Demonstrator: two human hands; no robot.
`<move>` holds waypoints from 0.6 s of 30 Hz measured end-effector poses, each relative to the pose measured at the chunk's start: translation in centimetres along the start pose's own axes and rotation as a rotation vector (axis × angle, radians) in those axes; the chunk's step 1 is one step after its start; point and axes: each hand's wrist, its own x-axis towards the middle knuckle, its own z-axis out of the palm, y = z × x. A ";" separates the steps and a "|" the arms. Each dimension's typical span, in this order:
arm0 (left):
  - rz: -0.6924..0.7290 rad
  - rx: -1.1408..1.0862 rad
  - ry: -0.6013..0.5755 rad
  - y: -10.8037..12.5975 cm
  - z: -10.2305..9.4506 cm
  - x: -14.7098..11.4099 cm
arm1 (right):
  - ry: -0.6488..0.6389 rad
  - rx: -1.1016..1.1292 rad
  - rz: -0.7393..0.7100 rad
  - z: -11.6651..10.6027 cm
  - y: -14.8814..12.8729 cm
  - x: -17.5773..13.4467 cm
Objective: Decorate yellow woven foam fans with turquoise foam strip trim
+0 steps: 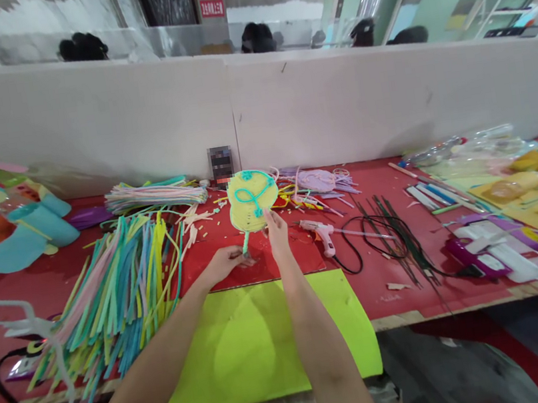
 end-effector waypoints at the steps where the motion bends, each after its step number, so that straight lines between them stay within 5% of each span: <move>1: -0.007 0.008 -0.006 0.0 -0.1 0.0 | -0.005 -0.013 -0.007 -0.1 -0.1 0.1; 18: -0.020 0.050 -0.009 0.5 0.1 -0.3 | 0.028 -0.039 -0.119 0.1 0.0 0.0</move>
